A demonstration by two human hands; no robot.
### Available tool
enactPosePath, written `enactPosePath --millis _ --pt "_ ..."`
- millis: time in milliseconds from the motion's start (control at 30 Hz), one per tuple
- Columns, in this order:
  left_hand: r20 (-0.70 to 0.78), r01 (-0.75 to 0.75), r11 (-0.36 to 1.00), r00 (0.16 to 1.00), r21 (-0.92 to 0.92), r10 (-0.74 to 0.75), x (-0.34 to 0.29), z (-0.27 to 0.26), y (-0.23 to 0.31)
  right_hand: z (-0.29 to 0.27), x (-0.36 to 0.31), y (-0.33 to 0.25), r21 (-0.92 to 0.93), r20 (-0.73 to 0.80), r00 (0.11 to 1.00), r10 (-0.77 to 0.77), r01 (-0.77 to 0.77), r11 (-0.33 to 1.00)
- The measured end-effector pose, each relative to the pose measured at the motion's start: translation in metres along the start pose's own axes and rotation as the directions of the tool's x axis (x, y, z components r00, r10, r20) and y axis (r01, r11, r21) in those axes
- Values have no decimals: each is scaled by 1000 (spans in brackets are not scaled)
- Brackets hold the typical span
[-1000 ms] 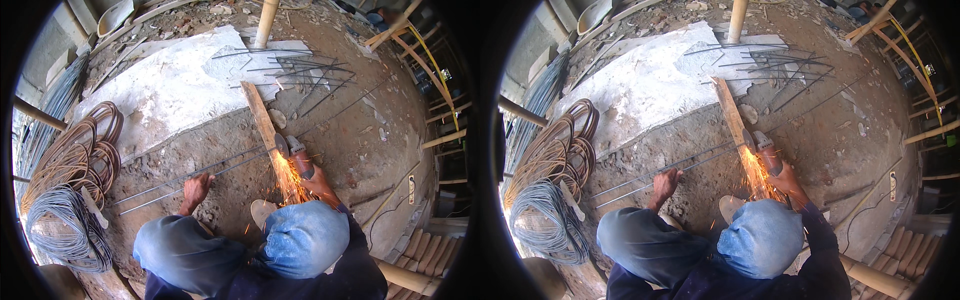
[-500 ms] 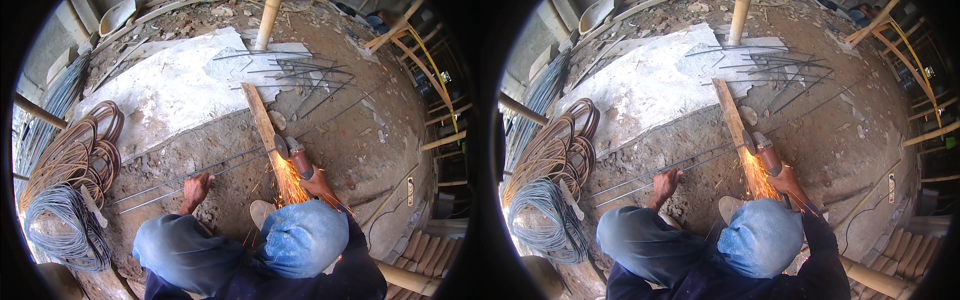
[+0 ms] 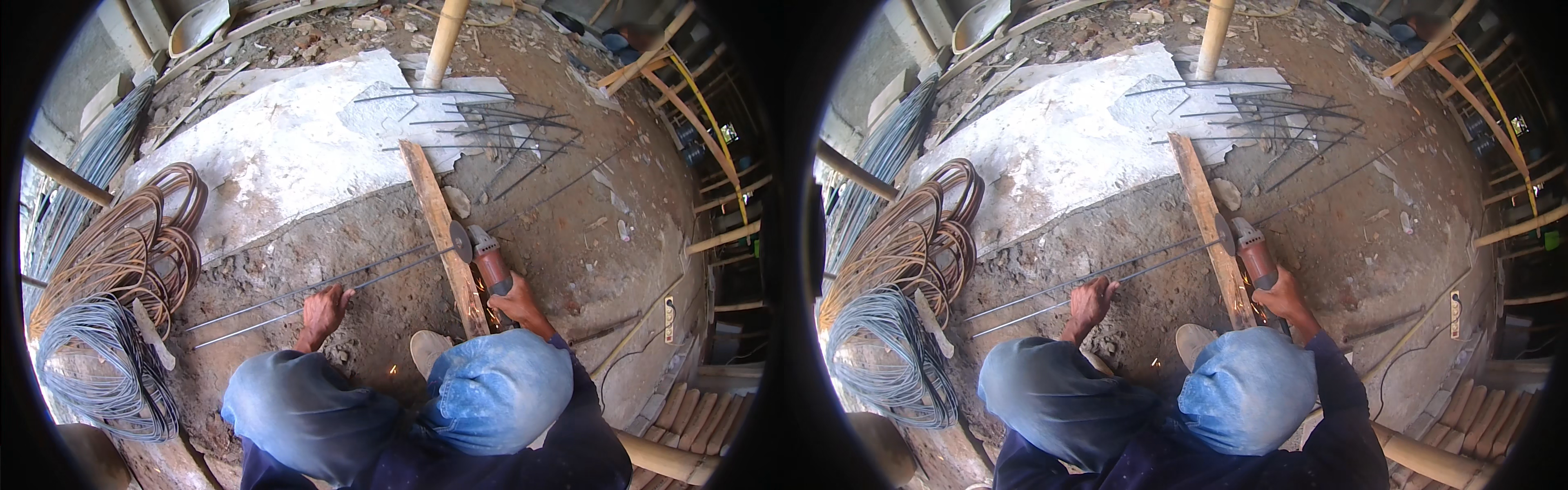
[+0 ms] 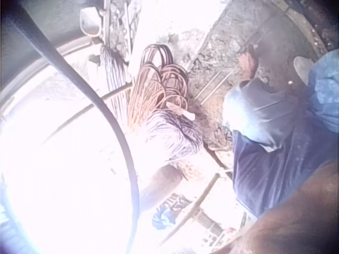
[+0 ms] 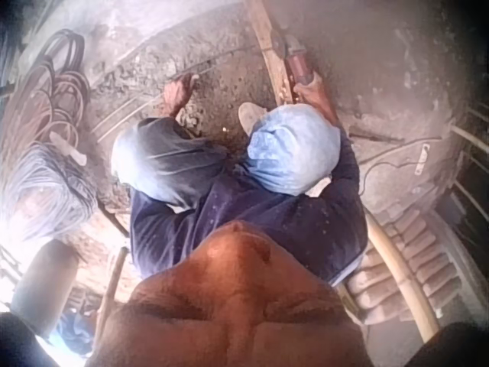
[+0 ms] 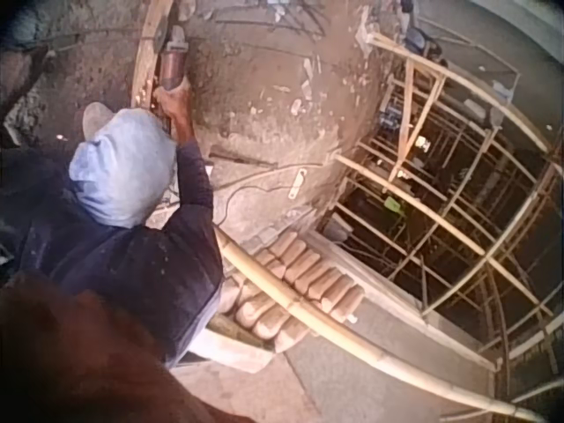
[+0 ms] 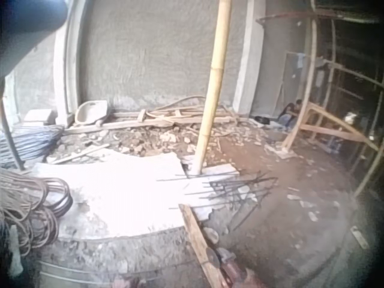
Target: The person uses an angle grinder to cut several metal rods on a construction site. They position each rod, cut it, and set the pieces aside while sparks fly from the cutting action.
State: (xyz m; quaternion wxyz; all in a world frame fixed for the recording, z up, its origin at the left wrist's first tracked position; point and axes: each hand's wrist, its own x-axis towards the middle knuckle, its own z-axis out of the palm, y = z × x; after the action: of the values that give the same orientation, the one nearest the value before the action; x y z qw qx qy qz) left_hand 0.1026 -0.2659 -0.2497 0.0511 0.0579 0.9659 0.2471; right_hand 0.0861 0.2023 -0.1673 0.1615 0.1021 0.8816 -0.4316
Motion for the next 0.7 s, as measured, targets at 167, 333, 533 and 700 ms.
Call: enactPosePath --millis 167,333,533,700 --pt "-591 -42 999 807 -19 23 -24 5 7 -4 -26 -21 332 31 988 152 -154 931" --pt "300 314 -156 486 -937 -821 -74 17 3 -28 -54 -23 520 26 978 205 -189 833" --pt "507 -111 -697 608 -708 -611 -49 13 -12 -52 -82 -32 558 -111 937 331 -217 801" --pt "469 -445 -655 463 -610 -752 -4 3 2 -57 -95 -37 593 -183 912 368 -196 781"
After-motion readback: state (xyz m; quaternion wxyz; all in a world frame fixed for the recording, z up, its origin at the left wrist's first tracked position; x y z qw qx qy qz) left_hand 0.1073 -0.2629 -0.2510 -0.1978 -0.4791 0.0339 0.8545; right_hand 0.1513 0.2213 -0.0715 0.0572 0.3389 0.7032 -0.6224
